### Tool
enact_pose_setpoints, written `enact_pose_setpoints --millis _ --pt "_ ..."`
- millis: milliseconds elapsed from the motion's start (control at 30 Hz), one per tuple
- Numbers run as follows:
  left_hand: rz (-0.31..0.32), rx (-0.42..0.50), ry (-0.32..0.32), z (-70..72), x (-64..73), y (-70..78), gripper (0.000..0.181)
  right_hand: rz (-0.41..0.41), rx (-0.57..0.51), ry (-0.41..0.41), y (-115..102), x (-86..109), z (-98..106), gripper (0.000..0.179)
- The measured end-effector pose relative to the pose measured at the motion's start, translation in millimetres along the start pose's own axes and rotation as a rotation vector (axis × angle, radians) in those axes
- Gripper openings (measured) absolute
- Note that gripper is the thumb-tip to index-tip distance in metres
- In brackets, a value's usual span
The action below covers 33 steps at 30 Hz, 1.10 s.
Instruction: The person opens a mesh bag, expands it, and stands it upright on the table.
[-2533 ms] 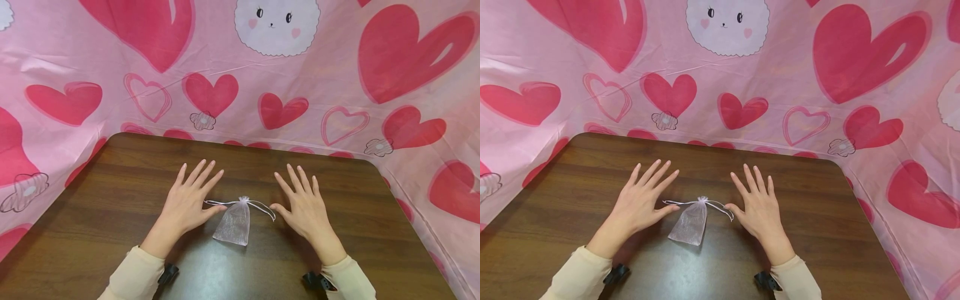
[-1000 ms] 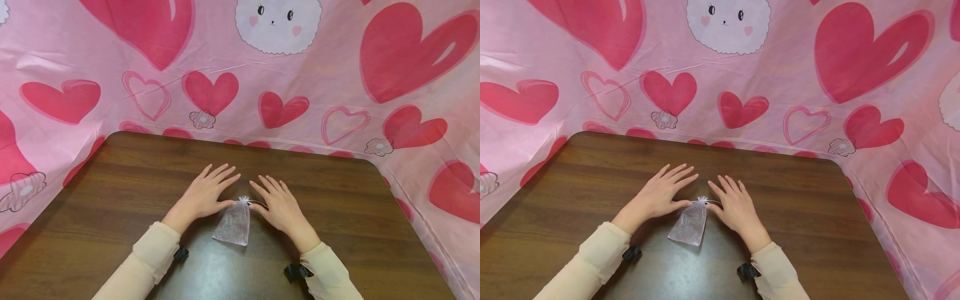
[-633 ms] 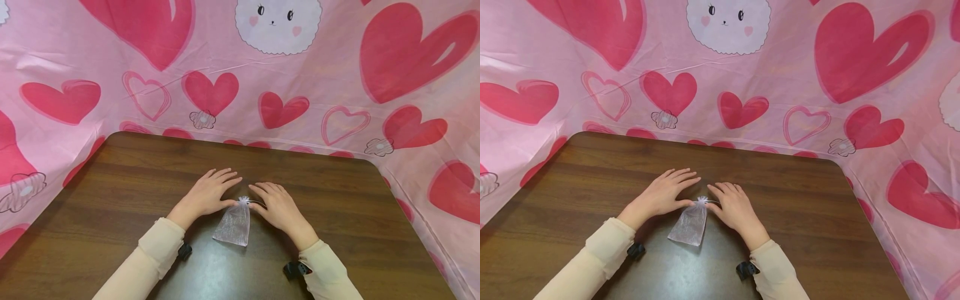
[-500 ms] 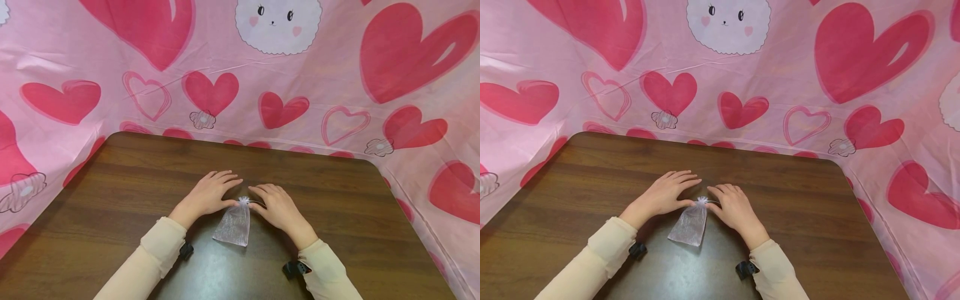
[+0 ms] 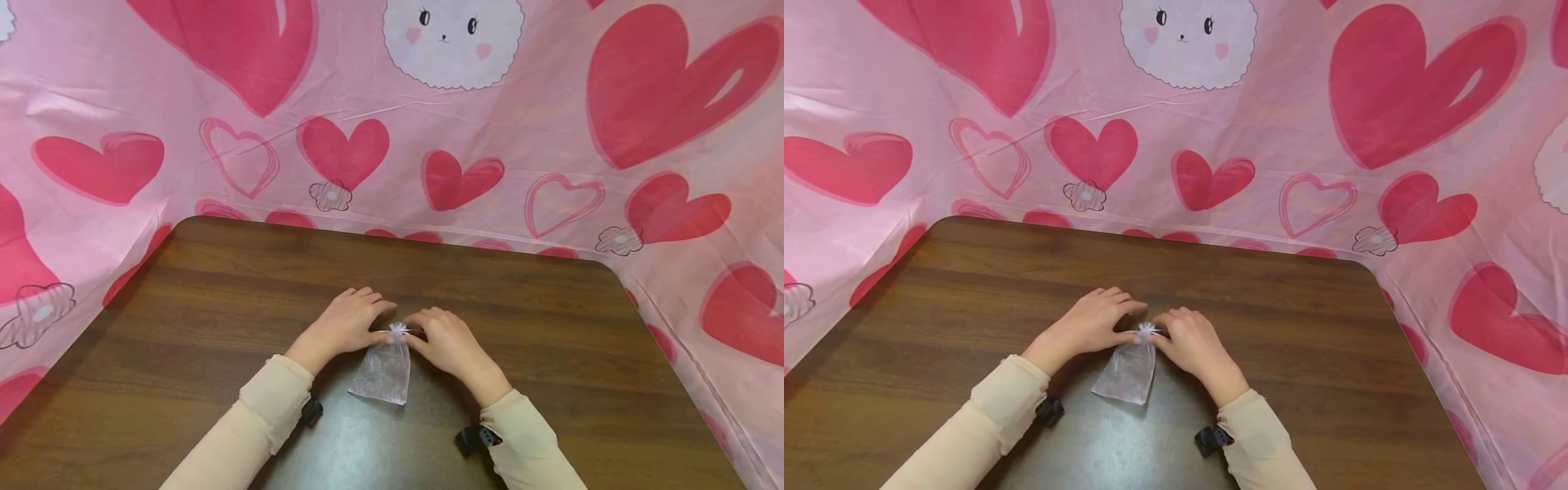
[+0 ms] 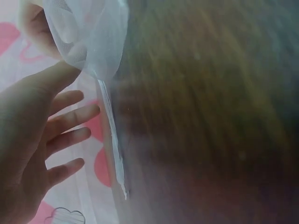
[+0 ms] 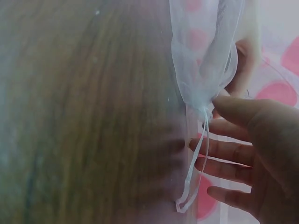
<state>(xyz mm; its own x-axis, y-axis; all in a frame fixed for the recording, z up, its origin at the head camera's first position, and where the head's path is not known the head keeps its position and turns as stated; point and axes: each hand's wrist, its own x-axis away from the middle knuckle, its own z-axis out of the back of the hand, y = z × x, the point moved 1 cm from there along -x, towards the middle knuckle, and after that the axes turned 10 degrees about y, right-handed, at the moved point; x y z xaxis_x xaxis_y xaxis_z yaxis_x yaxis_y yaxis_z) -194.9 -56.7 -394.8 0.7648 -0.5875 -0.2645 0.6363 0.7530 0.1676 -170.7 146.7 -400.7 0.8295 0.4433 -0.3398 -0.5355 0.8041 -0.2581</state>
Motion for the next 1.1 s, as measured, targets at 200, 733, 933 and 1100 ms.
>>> enact_pose_setpoints --millis 200,733,933,1100 --pt "0.004 0.027 -0.016 -2.2 -1.4 4.6 0.046 -0.022 0.021 -0.003 -2.9 -0.6 -1.4 0.022" --pt "0.017 0.078 0.0 -5.5 2.5 13.1 0.029 -0.031 -0.007 0.09 -7.2 2.9 -1.8 0.013" --pt "0.027 0.122 0.038 -0.3 8.5 18.2 0.024 -0.02 -0.046 0.134 -8.1 8.2 3.6 0.013" --pt "0.023 0.118 0.104 3.5 13.6 21.6 0.018 0.004 -0.099 0.171 -7.6 12.6 7.1 0.014"
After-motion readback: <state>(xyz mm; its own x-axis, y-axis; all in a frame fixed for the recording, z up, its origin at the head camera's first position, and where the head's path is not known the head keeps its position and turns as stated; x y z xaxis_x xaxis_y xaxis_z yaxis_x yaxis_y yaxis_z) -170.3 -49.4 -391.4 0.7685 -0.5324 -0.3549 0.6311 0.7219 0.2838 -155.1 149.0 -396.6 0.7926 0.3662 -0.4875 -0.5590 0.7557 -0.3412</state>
